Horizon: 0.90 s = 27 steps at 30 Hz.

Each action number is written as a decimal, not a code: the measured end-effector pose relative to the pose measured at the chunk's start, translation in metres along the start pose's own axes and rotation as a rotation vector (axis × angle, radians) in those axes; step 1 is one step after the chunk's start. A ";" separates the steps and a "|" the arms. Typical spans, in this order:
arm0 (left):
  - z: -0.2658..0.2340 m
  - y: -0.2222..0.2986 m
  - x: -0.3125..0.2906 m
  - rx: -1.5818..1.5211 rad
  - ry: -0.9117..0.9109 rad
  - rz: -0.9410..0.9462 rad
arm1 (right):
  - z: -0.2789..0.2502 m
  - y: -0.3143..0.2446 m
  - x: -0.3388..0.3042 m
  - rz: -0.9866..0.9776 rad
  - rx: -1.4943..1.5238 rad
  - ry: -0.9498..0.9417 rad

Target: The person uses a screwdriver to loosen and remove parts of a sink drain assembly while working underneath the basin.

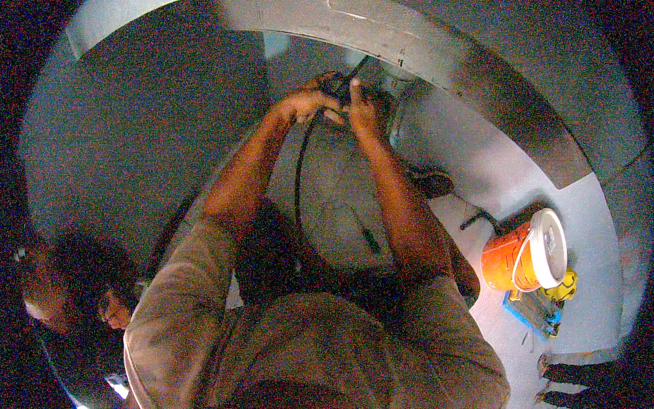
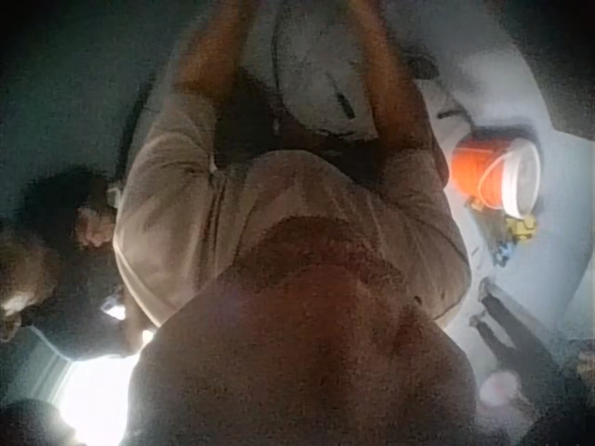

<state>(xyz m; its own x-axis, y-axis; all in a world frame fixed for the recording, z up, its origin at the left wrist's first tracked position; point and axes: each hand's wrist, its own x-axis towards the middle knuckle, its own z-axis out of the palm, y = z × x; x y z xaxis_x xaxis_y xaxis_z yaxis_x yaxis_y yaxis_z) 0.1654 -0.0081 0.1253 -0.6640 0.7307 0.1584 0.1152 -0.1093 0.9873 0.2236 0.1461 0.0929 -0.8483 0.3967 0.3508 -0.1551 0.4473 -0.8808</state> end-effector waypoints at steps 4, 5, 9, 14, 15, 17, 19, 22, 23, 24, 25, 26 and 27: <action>-0.010 0.022 0.003 0.269 -0.084 -0.077 | 0.007 0.015 0.024 -0.531 -0.670 0.190; -0.012 0.022 0.002 0.267 -0.081 -0.076 | 0.012 0.013 0.027 -0.363 -0.438 0.153; -0.015 0.025 -0.011 0.153 -0.104 -0.094 | -0.001 -0.014 0.011 0.046 0.489 -0.390; -0.003 0.000 0.000 0.263 0.023 0.135 | -0.001 -0.019 0.017 -0.024 0.804 -0.458; -0.003 -0.007 0.004 0.260 0.027 0.140 | -0.001 -0.014 0.019 0.001 0.854 -0.445; -0.001 -0.015 0.011 0.243 0.120 0.102 | 0.002 -0.006 0.024 0.028 0.901 -0.434; 0.001 -0.019 0.019 0.251 0.149 0.098 | 0.003 -0.001 0.028 0.032 0.961 -0.412; 0.005 -0.024 0.022 0.266 0.199 0.074 | 0.001 0.003 0.034 -0.148 0.647 -0.301; 0.003 -0.026 0.020 0.318 0.226 0.125 | 0.003 -0.002 0.030 -0.141 0.648 -0.304; 0.003 -0.026 0.017 0.369 0.252 0.177 | 0.005 -0.006 0.027 -0.059 0.740 -0.325; 0.003 -0.030 0.016 0.367 0.254 0.171 | 0.007 -0.010 0.023 0.026 0.830 -0.345; 0.006 -0.032 0.018 0.369 0.280 0.217 | 0.007 -0.009 0.024 0.025 0.829 -0.344; 0.007 -0.034 0.020 0.370 0.307 0.263 | 0.007 -0.007 0.025 0.004 0.816 -0.332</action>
<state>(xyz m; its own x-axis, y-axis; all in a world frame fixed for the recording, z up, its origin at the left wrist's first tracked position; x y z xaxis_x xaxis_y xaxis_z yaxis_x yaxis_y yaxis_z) 0.1529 0.0151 0.0949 -0.7564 0.4747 0.4501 0.5219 0.0231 0.8527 0.1997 0.1471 0.1056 -0.9333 0.0869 0.3484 -0.3575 -0.3160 -0.8788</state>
